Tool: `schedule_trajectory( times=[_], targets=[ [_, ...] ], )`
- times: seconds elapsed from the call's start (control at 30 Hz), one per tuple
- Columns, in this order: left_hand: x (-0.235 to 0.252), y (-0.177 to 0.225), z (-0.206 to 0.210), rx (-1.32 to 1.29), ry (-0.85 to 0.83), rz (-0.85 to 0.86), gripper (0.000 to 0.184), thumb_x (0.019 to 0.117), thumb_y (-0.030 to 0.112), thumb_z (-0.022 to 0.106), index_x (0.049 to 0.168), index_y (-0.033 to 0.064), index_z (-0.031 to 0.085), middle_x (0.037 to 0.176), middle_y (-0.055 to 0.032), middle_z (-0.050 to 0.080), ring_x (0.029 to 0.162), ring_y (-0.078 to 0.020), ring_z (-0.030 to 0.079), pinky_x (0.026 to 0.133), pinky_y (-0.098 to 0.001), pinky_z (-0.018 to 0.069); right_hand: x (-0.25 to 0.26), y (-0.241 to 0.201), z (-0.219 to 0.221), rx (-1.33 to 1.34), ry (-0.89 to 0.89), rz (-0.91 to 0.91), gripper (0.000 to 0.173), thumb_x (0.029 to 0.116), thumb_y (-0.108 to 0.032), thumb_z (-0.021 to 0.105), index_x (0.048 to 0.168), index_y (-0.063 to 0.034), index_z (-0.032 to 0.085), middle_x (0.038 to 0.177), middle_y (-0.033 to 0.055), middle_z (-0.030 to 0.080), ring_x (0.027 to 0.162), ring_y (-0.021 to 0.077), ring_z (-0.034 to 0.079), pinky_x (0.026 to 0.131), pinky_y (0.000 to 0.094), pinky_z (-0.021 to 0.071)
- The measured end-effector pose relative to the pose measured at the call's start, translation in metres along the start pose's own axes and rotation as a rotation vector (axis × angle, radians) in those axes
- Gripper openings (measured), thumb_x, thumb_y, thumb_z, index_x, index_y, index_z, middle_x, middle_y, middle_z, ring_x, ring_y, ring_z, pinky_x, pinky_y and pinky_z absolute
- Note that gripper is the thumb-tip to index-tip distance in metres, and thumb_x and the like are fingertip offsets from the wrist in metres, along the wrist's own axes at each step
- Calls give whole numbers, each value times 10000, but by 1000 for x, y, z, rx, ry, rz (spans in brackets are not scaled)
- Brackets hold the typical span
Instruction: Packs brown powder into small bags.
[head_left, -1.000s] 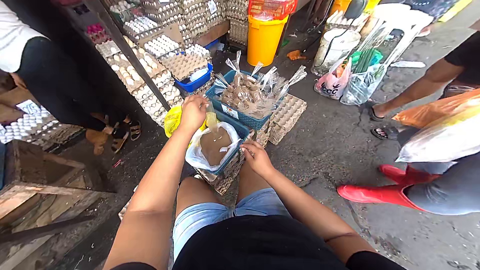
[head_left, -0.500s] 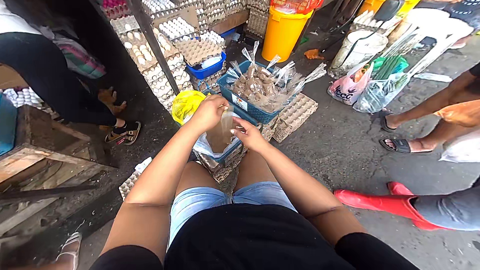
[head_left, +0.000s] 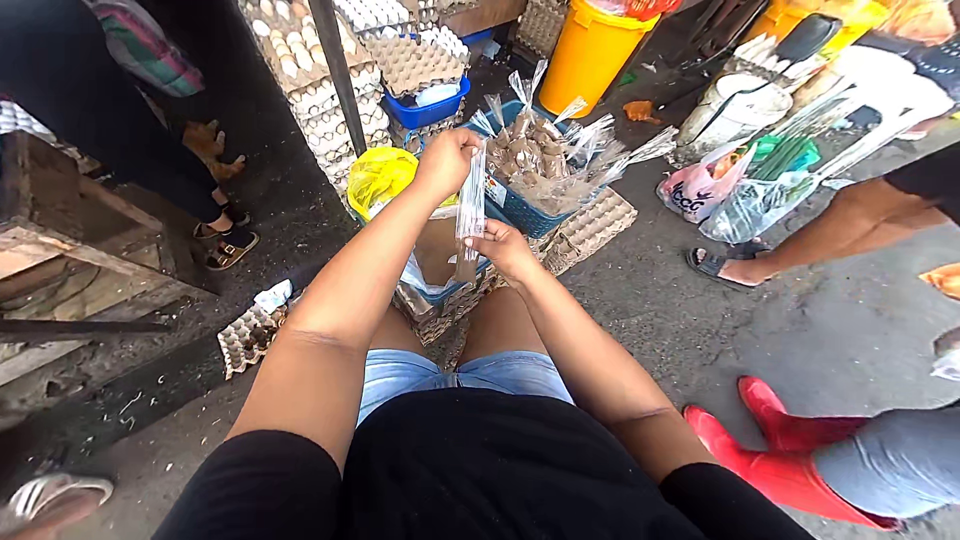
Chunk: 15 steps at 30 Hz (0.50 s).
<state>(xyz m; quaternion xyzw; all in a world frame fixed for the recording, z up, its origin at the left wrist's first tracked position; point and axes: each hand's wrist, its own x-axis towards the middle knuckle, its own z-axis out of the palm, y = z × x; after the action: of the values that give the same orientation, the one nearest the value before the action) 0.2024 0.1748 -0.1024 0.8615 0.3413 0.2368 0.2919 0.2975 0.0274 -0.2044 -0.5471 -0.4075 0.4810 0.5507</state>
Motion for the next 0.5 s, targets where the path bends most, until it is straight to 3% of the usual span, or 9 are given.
schedule_trajectory(
  times=[0.1, 0.17, 0.23, 0.3, 0.37, 0.43, 0.5],
  targets=[
    [-2, -2, 5, -46, 29, -19, 237, 1028, 215, 619, 1082, -7, 685, 945, -148, 679, 867, -266, 651, 843, -479, 523, -7, -7, -4, 10, 3, -19, 266, 965, 18, 650, 1229, 14, 613, 984, 102, 731, 848, 136, 704, 807, 320, 590],
    [-7, -1, 9, -94, 51, 9, 272, 1020, 255, 646, 1012, -17, 663, 821, -119, 615, 748, -229, 583, 747, -444, 494, -9, -13, -8, -147, 65, -37, 263, 959, -86, 711, 1190, 5, 623, 877, 78, 709, 733, 115, 674, 725, 308, 585],
    [-11, -3, 16, -159, 81, 24, 259, 1028, 240, 631, 989, -15, 655, 794, -100, 579, 707, -196, 539, 708, -407, 471, -7, -15, -13, -420, 159, -72, 299, 967, -246, 730, 1117, -4, 639, 810, 98, 642, 675, 172, 609, 672, 389, 542],
    [-12, -9, 22, -227, 102, 3, 237, 1047, 208, 594, 1013, -21, 648, 823, -100, 586, 722, -179, 543, 727, -384, 478, -5, -16, -18, -675, 224, -124, 342, 1015, -342, 652, 1039, -2, 630, 775, 140, 612, 690, 273, 603, 676, 503, 512],
    [-12, -21, 26, -289, 116, -41, 230, 1054, 179, 572, 1017, -35, 649, 814, -99, 619, 710, -155, 580, 722, -351, 507, -3, -13, -24, -883, 229, -156, 380, 1069, -352, 531, 1021, 11, 630, 791, 181, 634, 757, 361, 652, 714, 580, 523],
    [-14, -32, 27, -297, 95, -106, 233, 1060, 172, 558, 1036, -44, 642, 827, -114, 643, 719, -169, 612, 734, -362, 529, -5, -12, -25, -1028, 177, -137, 414, 1099, -339, 432, 1049, 22, 628, 885, 213, 669, 880, 403, 685, 783, 598, 529],
    [-19, -39, 27, -163, 81, -131, 244, 1052, 198, 585, 1069, -36, 652, 887, -147, 663, 801, -240, 645, 797, -442, 539, -10, -10, -21, -1110, 94, -69, 470, 1111, -356, 342, 1104, 16, 629, 988, 224, 691, 989, 404, 690, 850, 589, 521]
  ],
)
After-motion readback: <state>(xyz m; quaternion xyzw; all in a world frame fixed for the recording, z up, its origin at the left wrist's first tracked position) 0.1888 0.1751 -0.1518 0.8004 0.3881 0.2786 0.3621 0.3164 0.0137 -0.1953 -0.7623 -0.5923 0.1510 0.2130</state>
